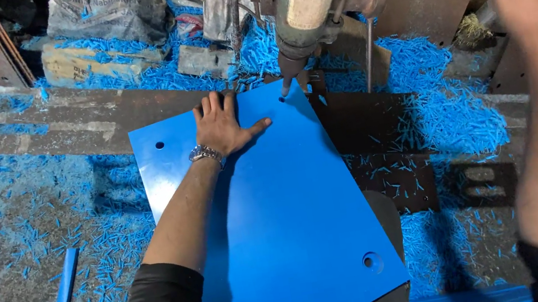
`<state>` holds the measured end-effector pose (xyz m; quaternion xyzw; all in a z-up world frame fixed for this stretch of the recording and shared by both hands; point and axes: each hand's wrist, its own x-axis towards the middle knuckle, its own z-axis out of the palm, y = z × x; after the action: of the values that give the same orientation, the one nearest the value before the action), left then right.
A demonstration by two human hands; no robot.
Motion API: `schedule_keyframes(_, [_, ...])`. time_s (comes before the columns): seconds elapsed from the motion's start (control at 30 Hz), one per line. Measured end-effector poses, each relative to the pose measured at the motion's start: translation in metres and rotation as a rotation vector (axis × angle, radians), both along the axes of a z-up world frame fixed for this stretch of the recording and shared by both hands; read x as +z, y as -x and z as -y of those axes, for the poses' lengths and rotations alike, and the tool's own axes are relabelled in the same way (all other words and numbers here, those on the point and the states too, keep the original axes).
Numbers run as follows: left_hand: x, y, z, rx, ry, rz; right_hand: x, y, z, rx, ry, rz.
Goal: The person sits at a floor-mounted drill press in a workshop, first hammering a metal rod and adjusting the drill bit against a wood block, then drilling holes in blue plastic sheets, repositioning each sheet to drill multiple holes.
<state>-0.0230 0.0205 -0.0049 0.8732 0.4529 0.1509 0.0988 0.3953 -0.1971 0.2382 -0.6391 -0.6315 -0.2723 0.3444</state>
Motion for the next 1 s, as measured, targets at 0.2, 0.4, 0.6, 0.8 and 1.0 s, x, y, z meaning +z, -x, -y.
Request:
schedule_keyframes(0.2, [-0.007, 0.000, -0.005, -0.010, 0.004, -0.057, -0.023, 0.161, 0.036, 0.005, -0.050, -0.198])
schedule_keyframes(0.4, [-0.008, -0.008, -0.009, -0.046, 0.049, -0.065, -0.077, 0.203, 0.055, -0.221, 0.212, -0.348])
schedule_keyframes(0.6, [-0.018, -0.022, -0.010, -0.057, 0.103, -0.032, -0.146, 0.189, 0.037, -0.224, 0.333, -0.433])
schedule_keyframes(0.8, [-0.012, -0.021, -0.002, -0.055, 0.025, -0.002, -0.184, 0.196, 0.011, -0.135, 0.219, -0.710])
schedule_keyframes(1.0, [-0.006, -0.023, 0.002, -0.051, -0.019, -0.021, -0.253, 0.168, -0.029, -0.061, 0.077, -0.905])
